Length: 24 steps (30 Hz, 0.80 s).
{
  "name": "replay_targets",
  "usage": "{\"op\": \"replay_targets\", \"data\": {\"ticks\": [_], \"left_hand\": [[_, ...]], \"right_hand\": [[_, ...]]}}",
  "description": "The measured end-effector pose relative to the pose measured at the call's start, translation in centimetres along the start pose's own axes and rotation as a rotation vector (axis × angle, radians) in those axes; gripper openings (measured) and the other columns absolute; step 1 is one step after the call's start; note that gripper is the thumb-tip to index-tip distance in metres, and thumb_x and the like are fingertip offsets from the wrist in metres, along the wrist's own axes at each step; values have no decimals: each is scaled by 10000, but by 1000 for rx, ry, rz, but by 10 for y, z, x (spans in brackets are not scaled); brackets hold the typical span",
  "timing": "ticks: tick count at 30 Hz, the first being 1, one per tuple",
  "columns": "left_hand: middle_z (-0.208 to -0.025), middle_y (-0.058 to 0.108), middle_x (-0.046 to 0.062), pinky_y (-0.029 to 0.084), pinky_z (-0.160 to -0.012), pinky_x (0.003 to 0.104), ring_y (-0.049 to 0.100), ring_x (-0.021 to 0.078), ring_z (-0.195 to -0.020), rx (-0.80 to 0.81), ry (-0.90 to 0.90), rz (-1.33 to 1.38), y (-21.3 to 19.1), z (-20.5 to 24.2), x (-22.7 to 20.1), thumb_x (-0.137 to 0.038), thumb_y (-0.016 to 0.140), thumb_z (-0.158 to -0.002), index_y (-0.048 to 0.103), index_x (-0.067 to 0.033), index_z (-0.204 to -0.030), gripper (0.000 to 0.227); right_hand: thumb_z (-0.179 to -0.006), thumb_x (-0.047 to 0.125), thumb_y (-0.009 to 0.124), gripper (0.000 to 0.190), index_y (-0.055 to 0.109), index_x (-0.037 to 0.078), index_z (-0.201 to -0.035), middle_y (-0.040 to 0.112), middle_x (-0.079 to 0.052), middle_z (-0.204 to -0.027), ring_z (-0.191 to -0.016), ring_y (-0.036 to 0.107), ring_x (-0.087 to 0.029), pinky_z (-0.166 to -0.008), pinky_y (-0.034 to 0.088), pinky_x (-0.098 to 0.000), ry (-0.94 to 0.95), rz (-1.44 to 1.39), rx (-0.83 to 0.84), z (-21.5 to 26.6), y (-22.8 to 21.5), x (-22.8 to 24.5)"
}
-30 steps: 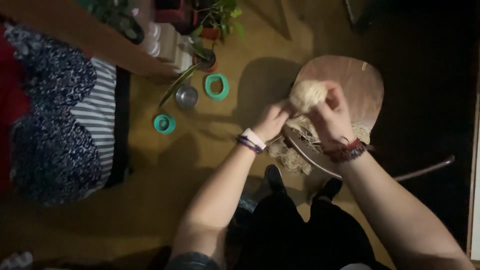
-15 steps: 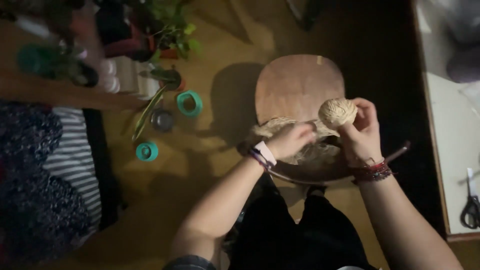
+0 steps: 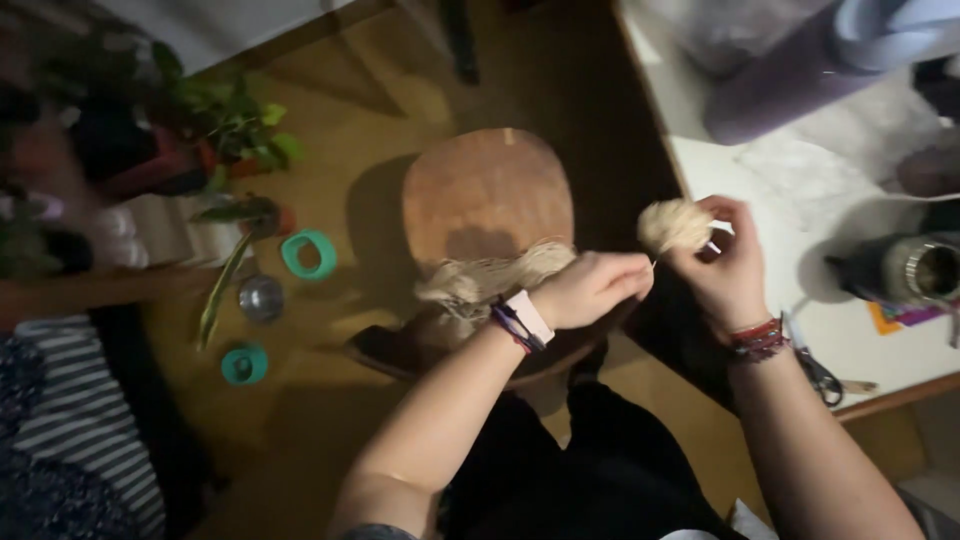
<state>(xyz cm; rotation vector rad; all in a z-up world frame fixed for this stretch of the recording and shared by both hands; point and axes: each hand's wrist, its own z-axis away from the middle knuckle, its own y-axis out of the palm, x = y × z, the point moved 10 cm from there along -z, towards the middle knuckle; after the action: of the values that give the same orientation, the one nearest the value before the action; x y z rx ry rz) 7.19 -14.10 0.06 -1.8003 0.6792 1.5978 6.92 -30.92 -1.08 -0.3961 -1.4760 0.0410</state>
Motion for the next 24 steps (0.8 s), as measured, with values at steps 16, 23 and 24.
{"op": "replay_targets", "data": {"ticks": [16, 23, 24], "left_hand": [[-919, 711, 3, 556, -956, 415, 709, 234, -964, 133, 16, 109, 123, -81, 13, -253, 482, -1111, 661, -170, -1306, 277], [-1061, 676, 241, 513, -940, 512, 640, 445, -1096, -6, -6, 32, 180, -24, 42, -257, 563, -961, 658, -18, -1110, 297], [-866, 731, 261, 572, -770, 502, 716, 447, -914, 126, -281, 18, 190, -8, 19, -211, 499, -1012, 730, 17, -923, 336]], "right_hand": [[-737, -71, 770, 623, 511, -12, -1300, 484, -299, -1183, -1019, 594, -611, -821, 555, -619, 160, 295, 76, 46, -116, -27], [-660, -53, 739, 845, 478, 52, -1457, 530, -180, -1249, -1170, 548, -290, -979, 504, -444, 193, -99, 169, 83, -102, 6], [-710, -54, 743, 709, 577, 27, -1395, 474, -154, -1235, -1197, 512, -261, -1037, 477, -406, 145, 29, 56, 83, -112, 14]]}}
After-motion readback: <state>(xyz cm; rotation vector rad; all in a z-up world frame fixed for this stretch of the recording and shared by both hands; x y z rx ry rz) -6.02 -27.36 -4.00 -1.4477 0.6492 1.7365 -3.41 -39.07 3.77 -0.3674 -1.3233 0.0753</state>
